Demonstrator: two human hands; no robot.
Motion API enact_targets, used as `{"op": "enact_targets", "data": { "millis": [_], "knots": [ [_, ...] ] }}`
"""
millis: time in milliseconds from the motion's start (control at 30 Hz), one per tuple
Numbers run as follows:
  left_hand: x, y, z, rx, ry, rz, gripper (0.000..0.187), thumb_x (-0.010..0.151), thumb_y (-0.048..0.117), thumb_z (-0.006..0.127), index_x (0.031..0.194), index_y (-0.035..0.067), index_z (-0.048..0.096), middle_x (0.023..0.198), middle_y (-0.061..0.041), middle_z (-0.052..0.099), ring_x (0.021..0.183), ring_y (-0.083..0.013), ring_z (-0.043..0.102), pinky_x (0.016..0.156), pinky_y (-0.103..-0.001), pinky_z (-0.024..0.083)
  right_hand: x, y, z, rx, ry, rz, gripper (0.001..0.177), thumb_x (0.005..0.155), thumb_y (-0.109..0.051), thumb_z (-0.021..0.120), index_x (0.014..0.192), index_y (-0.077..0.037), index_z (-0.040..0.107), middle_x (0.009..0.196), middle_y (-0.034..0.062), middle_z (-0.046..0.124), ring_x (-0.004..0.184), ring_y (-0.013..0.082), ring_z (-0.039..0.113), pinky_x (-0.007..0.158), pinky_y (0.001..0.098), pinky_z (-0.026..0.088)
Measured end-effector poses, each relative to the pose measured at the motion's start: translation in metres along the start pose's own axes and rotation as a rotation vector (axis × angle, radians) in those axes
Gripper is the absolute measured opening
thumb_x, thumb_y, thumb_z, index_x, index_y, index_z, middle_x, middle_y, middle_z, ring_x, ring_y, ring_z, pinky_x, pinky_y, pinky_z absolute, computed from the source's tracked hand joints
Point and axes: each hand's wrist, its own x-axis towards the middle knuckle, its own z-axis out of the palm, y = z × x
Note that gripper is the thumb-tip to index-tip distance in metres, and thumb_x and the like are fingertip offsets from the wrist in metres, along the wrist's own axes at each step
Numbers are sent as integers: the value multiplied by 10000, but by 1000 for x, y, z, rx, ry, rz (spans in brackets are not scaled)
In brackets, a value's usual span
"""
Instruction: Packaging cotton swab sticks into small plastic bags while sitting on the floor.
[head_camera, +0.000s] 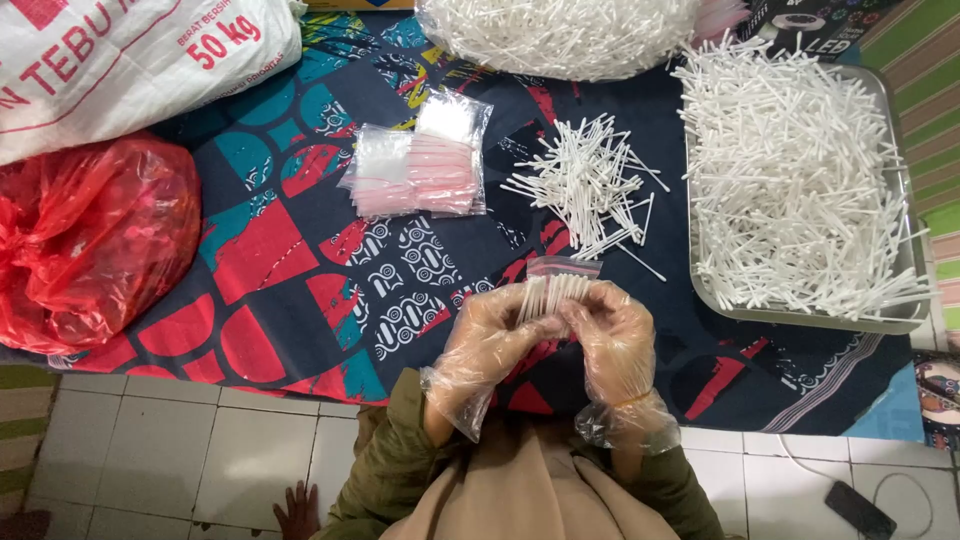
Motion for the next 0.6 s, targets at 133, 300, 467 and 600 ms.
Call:
{"op": "enact_targets", "data": {
  "millis": [133, 300, 467, 600],
  "knots": [
    [-1, -3, -3, 5, 2, -49, 148, 769, 135, 874, 899, 103, 811, 720, -28, 724, 726, -85, 613, 643, -257, 544, -3, -7, 1, -51, -22, -40, 115, 856, 36, 814, 865, 26, 699, 723, 80, 610, 692, 78, 556, 590, 233, 548],
    [-6, 8, -1, -50, 5, -55, 155, 736, 111, 889, 862, 78, 806, 693, -28, 691, 716, -82, 564, 615, -238, 518, -2, -4, -4, -65, -51, -47, 119, 848, 50, 804, 842, 18, 690, 718, 81, 594, 697, 91, 540, 606, 234, 529],
    [-5, 8, 2, -44, 43, -60, 116, 744, 89, 875, 839, 85, 808, 668, -28, 674, 693, -75, 569, 580, -225, 492, 1, -7, -1, -84, -79, -63, 82, 862, 51, 788, 843, 21, 714, 703, 97, 617, 687, 102, 562, 601, 249, 542],
    [-5, 10, 3, -81, 85, -48, 80, 760, 64, 854, 817, 73, 798, 654, -32, 659, 675, -86, 547, 561, -232, 465, -4, -29, 11, -181, -120, -96, 43, 871, 28, 789, 870, 9, 750, 693, 107, 649, 680, 98, 575, 587, 277, 558]
  ]
}}
